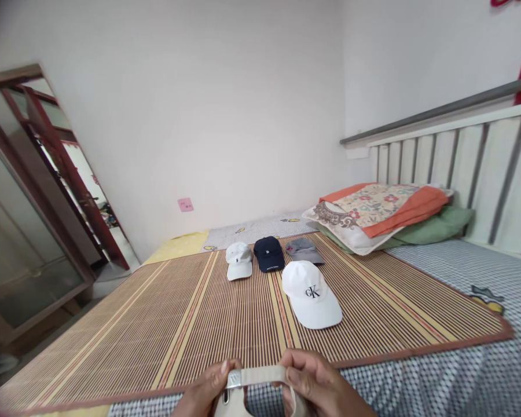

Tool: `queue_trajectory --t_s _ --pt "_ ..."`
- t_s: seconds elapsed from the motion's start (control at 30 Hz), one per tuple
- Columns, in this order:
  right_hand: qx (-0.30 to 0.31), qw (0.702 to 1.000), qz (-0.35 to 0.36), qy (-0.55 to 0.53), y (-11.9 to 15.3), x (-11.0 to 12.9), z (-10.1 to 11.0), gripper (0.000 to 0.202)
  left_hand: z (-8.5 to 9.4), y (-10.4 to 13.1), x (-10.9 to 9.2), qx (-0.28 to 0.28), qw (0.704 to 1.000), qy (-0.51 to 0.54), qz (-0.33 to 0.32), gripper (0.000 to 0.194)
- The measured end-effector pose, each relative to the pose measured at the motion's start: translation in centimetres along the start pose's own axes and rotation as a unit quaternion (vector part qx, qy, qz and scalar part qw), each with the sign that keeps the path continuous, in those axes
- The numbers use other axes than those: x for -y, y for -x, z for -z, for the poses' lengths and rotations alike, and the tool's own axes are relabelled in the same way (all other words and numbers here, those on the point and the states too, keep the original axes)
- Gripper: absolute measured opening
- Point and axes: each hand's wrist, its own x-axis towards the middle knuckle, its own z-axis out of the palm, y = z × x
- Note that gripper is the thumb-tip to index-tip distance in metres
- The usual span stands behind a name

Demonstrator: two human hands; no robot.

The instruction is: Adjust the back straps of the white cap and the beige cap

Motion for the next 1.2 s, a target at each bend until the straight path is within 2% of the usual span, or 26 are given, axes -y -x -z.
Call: queue_trajectory --t_s 0.23,0.37,0.53,0.67,0.73,0.83,0.97,1.13,1.2 --pt "-0.046 0.999 0.012 0.004 0.2 0.4 -0.7 0.04 1.1 -0.5 -0.4 0.023 0.999 -0.028 -0.006 0.056" --pt "-0.078 0.997 0.018 0.02 0.3 0.6 -0.9 0.044 0.2 -0.6 -0.1 0.045 0.998 -0.016 -0.032 0.049" --pt "-0.121 0.992 0.026 0.026 0.4 0.9 -1.0 0.046 -0.6 -1.4 0.7 0.016 0.997 0.022 -0.075 0.051" --pt "-0.118 0.993 0.021 -0.002 0.5 1.3 -1.5 0.043 -0.7 -1.7 0.6 0.003 0.996 0.043 -0.074 0.042" --pt "-0.114 0.993 0.025 -0.009 0.5 1.5 -1.7 0.042 -0.7 -1.8 0.3 0.018 0.997 0.049 -0.056 0.039" --pt "-0.11 0.993 0.042 0.007 0.4 1.8 -1.8 0.038 -0.6 -1.9 0.0 0.048 0.997 0.043 -0.036 0.047" --pt "-0.097 0.994 0.05 0.026 0.3 1.9 -1.7 0.036 -0.7 -1.5 -0.4 0.036 0.998 0.048 -0.027 0.052" --pt "-0.099 0.994 0.051 0.012 0.5 1.9 -1.7 0.035 -1.0 -1.7 -0.3 0.092 0.993 0.067 -0.017 0.036" --pt "-0.105 0.993 0.049 0.01 0.5 1.8 -1.8 0.034 -0.8 -1.9 0.0 0.092 0.993 0.078 -0.007 0.036"
